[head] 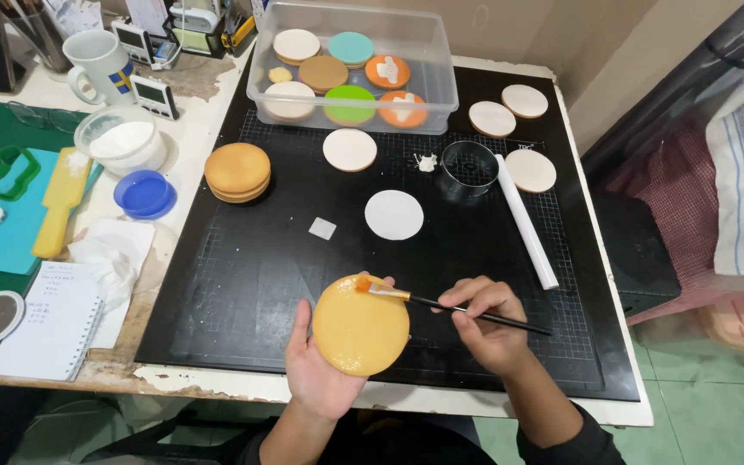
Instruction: Decorating cookies by cutting out fondant circles and adhering them to the cookie surface using a brush.
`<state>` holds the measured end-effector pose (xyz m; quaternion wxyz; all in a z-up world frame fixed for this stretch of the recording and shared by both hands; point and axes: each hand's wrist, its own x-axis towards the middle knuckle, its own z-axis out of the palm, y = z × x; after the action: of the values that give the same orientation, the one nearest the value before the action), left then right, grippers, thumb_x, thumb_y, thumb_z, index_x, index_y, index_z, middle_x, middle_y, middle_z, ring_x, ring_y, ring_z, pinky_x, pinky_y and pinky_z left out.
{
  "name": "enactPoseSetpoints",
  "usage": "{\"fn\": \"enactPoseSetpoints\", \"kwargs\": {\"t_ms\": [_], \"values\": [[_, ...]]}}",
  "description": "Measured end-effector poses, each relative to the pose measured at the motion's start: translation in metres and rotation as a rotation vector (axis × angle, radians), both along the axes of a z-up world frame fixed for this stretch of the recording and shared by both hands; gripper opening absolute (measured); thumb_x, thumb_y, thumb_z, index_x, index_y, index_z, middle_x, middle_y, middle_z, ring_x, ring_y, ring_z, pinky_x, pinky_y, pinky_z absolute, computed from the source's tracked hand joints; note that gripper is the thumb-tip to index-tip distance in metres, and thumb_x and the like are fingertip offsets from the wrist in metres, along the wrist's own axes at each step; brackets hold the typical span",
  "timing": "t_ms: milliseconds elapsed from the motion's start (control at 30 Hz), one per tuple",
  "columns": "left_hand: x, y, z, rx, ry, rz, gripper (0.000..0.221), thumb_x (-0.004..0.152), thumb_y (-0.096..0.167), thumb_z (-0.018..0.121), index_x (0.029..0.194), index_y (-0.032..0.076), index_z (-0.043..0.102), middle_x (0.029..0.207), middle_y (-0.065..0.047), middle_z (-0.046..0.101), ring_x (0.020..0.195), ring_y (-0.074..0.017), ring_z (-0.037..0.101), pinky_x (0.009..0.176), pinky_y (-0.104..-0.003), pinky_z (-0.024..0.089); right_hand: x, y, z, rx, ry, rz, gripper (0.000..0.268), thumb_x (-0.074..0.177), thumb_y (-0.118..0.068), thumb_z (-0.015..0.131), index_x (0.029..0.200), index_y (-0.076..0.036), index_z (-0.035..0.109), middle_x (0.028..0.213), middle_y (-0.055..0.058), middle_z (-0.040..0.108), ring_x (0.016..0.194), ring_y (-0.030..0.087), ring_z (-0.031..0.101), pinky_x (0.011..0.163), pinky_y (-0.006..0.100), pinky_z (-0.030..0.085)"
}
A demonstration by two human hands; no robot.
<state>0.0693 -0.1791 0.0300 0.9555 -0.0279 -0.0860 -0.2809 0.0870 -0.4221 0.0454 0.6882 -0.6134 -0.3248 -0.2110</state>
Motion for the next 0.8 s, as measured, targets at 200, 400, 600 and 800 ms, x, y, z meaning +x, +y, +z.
{"fn": "enactPoseSetpoints", "kwargs": {"t_ms": [200,400,600,800], "values": [[0.007,0.01,0.007,0.004,0.01,0.135,0.07,0.106,0.056,0.035,0.157,0.009,0.032,0.164,-0.021,0.03,0.147,-0.0369,0.036,0.119,-0.05,0.036,-0.028,-0.008,-0.026,-0.046,-0.071,-0.058,0.016,0.094,-0.004,0.064,0.099,-0.017,0.055,0.101,0.009,0.073,0.086,0.023,0.075,0.079,0.034,0.058],[0.01,0.008,0.009,-0.009,-0.005,0.198,0.069,0.107,0.054,0.036,0.157,0.006,0.033,0.164,-0.023,0.028,0.149,-0.0363,0.031,0.121,-0.049,0.033,-0.036,0.017,-0.031,-0.173,-0.213,-0.02,0.016,0.095,-0.004,0.065,0.102,-0.017,0.057,0.11,0.008,0.074,0.089,0.024,0.079,0.08,0.038,0.056],[0.012,0.015,0.003,-0.027,-0.061,0.226,0.078,0.105,0.063,0.032,0.16,0.007,0.028,0.167,-0.021,0.023,0.151,-0.0356,0.028,0.122,-0.049,0.031,-0.049,0.018,-0.04,-0.168,-0.279,-0.106,0.013,0.093,-0.008,0.064,0.097,-0.018,0.057,0.103,0.007,0.074,0.077,0.023,0.079,0.076,0.038,0.056],[0.008,0.003,0.005,0.029,-0.116,0.197,0.087,0.102,0.071,0.023,0.16,0.006,0.028,0.167,-0.021,0.024,0.151,-0.0336,0.031,0.122,-0.047,0.031,-0.022,0.038,-0.037,-0.176,-0.288,0.0,0.012,0.094,-0.004,0.066,0.097,-0.014,0.059,0.11,0.011,0.074,0.085,0.024,0.079,0.081,0.039,0.055]]}}
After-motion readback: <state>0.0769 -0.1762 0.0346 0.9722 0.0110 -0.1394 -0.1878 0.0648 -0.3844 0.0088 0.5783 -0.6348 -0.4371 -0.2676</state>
